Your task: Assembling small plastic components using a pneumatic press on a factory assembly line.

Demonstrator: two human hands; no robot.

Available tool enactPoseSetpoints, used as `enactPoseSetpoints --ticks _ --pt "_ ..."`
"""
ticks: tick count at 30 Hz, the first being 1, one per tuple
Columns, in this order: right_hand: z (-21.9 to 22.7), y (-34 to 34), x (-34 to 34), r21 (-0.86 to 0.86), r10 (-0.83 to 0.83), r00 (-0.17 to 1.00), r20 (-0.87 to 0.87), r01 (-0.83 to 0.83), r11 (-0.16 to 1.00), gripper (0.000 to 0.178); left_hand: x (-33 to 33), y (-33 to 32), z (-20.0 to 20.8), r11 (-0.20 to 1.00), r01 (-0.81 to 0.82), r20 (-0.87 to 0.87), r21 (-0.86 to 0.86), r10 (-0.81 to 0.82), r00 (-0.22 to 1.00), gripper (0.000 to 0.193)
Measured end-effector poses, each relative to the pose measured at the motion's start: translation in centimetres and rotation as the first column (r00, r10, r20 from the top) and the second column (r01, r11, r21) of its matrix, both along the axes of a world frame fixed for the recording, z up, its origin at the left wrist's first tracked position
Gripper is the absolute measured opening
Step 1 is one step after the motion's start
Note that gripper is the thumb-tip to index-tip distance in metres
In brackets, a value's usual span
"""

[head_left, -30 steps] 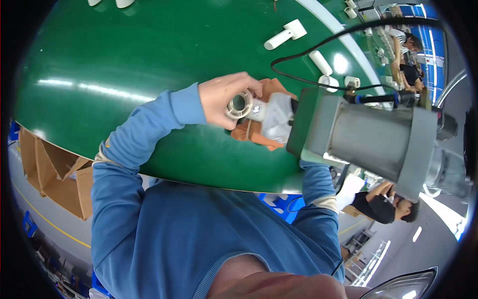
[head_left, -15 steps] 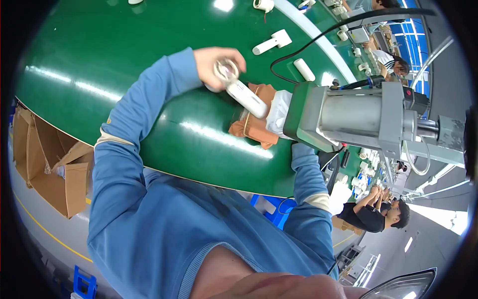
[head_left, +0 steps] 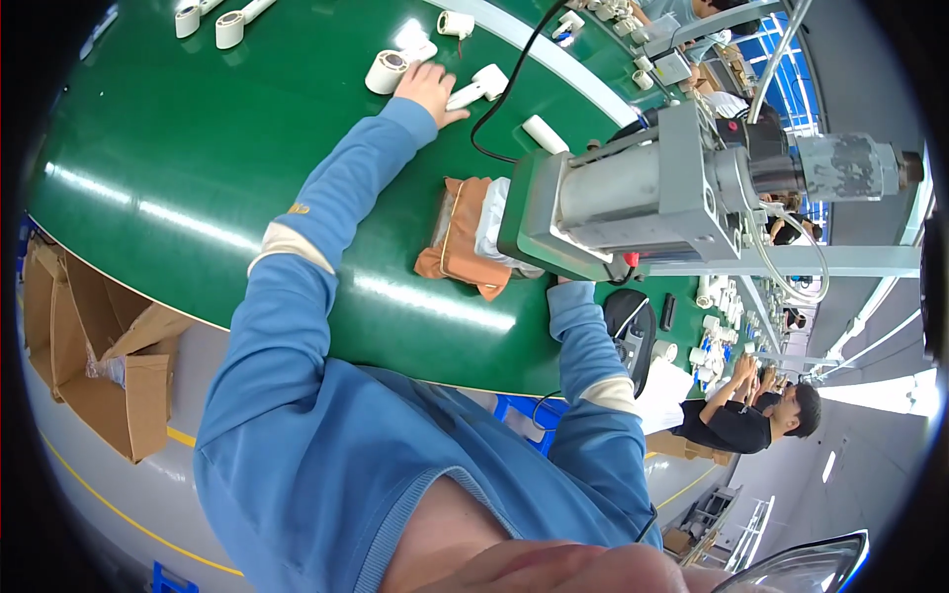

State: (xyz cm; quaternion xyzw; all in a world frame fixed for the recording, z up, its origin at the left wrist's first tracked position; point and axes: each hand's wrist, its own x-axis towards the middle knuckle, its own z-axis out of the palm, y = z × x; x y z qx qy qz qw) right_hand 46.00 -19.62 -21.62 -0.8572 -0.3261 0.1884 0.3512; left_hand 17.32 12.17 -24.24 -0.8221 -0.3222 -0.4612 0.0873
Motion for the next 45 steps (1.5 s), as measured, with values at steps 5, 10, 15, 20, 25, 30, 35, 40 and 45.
enactPoseSetpoints --ticks 5,10,15,20,25,30,35,40,45 --pt "0.1 -2.1 0.7 0.021 0.019 1.0 0.014 -0.02 1.0 0.038 -0.2 1.1 -1.3 0.799 0.143 0.058 -0.584 -0.135 0.989 0.044" --pt "-0.5 -2.9 1.8 0.027 0.038 0.999 0.014 -0.038 0.999 0.038 -2.2 -0.8 4.4 0.557 0.769 0.905 -0.313 -0.07 0.419 0.031" --pt "-0.4 -2.1 3.1 0.001 0.078 0.996 -0.039 -0.078 0.997 0.038 -6.5 -6.4 10.2 0.478 0.624 0.52 -0.618 -0.347 0.781 0.02" --pt "-1.3 -1.0 2.5 -0.042 0.146 0.983 -0.112 -0.151 0.988 0.038 -10.0 -8.2 8.2 0.834 0.439 0.122 -0.334 -0.423 0.898 0.019" --pt "-6.3 -2.9 2.5 -0.074 0.216 0.693 0.688 -0.229 0.971 0.038 -19.8 -10.4 8.2 0.891 0.346 -0.094 -0.295 -0.388 0.917 0.022" --pt "-7.1 -1.4 -0.2 -0.071 0.22 0.714 0.665 -0.233 0.97 0.038 -24.3 -9.9 5.5 0.957 0.018 -0.051 -0.288 -0.034 0.998 0.031" --pt "-5.9 -0.8 -2.6 -0.086 0.227 0.711 0.665 -0.229 0.97 0.037 -23.7 -8.6 4.9 0.815 0.118 0.007 -0.567 -0.138 0.99 0.045" --pt "-4.1 -1.2 -2.3 -0.1 0.197 0.703 0.684 -0.177 0.979 0.036 -25.0 -9.9 5.0 0.926 0.288 -0.298 -0.243 -0.354 0.886 0.055" --pt "-7.5 -2.8 2.8 -0.107 0.224 0.586 0.779 -0.228 0.968 0.036 -21.7 -8.4 2.5 0.963 0.254 -0.281 -0.089 -0.269 0.921 0.066"
